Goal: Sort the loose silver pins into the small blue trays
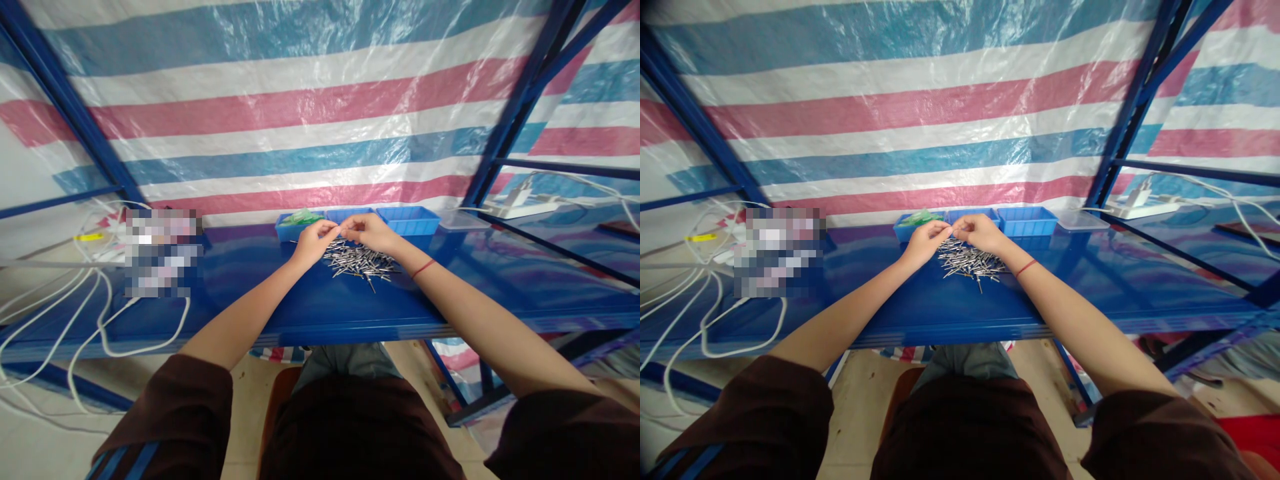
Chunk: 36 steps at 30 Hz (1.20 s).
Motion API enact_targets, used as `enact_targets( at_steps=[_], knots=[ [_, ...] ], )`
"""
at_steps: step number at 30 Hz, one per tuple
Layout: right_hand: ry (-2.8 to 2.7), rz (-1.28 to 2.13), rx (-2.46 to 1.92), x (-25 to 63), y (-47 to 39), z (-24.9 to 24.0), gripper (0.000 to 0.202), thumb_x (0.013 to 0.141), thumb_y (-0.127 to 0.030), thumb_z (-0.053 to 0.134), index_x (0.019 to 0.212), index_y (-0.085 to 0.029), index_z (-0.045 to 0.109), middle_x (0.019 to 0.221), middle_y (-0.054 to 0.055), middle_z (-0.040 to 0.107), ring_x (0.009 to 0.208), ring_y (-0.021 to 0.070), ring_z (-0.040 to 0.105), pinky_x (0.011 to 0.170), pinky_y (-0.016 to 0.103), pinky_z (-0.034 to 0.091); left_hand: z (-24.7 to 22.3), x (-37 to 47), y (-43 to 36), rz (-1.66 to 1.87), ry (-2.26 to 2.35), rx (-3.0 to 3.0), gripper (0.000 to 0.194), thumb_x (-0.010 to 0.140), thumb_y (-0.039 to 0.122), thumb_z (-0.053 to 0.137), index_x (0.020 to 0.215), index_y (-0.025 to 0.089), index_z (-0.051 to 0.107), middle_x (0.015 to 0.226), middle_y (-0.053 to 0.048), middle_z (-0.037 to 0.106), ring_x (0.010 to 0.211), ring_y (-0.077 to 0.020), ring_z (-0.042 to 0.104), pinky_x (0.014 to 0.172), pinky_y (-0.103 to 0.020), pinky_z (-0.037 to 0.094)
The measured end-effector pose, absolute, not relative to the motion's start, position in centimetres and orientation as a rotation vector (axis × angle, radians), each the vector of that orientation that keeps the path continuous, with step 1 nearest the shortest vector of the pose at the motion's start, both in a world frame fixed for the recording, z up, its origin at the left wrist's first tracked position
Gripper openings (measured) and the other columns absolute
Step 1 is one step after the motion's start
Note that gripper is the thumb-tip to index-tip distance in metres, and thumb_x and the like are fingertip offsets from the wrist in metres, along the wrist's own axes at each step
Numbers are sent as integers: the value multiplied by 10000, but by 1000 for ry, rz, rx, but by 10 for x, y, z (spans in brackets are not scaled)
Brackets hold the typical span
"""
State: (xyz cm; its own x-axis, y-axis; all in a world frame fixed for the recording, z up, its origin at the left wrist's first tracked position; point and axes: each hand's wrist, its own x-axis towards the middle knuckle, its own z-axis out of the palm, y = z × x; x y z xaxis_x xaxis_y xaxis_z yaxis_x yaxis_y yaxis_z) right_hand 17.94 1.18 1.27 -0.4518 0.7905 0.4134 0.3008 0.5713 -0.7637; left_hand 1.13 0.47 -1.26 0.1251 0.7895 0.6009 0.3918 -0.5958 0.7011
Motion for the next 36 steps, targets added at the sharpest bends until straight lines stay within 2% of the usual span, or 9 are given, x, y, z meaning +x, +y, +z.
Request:
enact_targets(
  at_steps=[6, 9, 12, 18, 21, 25, 30, 36],
  knots=[
    [-1878, 928, -879, 177, 9, 13, 174, 725, -315, 632, 795, -156, 613, 652, 14, 588, 566, 94, 499, 532, 242, 421, -14, 11, 7, 1500, 1080, 1999, 186, 770, 323, 598, 810, 144, 628, 810, -52, 694, 777, -156, 636, 749, -279, 483],
    [-1826, 1050, -930, 175, 9, 11, 125, 758, -282, 603, 784, -160, 596, 746, 38, 619, 560, 83, 504, 500, 219, 417, -13, 11, 6, 1511, 1052, 2017, 170, 783, 311, 583, 818, 150, 627, 800, -42, 690, 773, -149, 635, 743, -271, 481],
    [-1822, 1198, -967, 174, 8, 8, 158, 797, -306, 571, 749, -158, 599, 832, 62, 634, 541, 65, 485, 466, 198, 404, -12, 11, 6, 1518, 1012, 2052, 171, 792, 304, 576, 855, 156, 633, 828, -41, 689, 794, -148, 635, 757, -269, 479],
    [-1699, 1318, -899, 174, 4, 10, 155, 781, -317, 588, 757, -164, 589, 836, 52, 622, 562, 57, 481, 484, 183, 412, -10, 11, 4, 1563, 1022, 2057, 176, 791, 280, 576, 889, 156, 654, 887, -54, 688, 832, -156, 631, 773, -272, 482],
    [-1674, 1196, -900, 172, 3, 13, 129, 743, -284, 603, 786, -166, 573, 782, 34, 603, 571, 67, 492, 509, 202, 421, -10, 10, 5, 1581, 1054, 2036, 183, 792, 273, 571, 901, 157, 661, 907, -60, 691, 842, -162, 632, 776, -275, 485],
    [-1736, 941, -857, 172, 3, 15, 196, 697, -280, 624, 828, -168, 532, 666, -1, 558, 548, 89, 487, 531, 247, 425, -10, 9, 4, 1543, 1121, 2029, 198, 805, 290, 553, 907, 158, 659, 908, -53, 695, 834, -154, 636, 788, -263, 484],
    [-1951, 532, -844, 176, 7, 15, 194, 743, -347, 565, 778, -156, 550, 745, 41, 604, 656, 126, 516, 639, 289, 426, -10, 11, -1, 1341, 1162, 2037, 253, 859, 321, 467, 915, 147, 642, 883, -55, 698, 784, -146, 647, 771, -256, 486],
    [-1797, 253, -1019, 187, 27, 16, 166, 763, -297, 506, 837, -158, 559, 823, 82, 613, 742, 168, 547, 721, 315, 424, -11, 12, -1, 1324, 1262, 1941, 275, 870, 289, 459, 1062, 150, 597, 982, -86, 688, 864, -162, 648, 828, -285, 480]
  ],
)
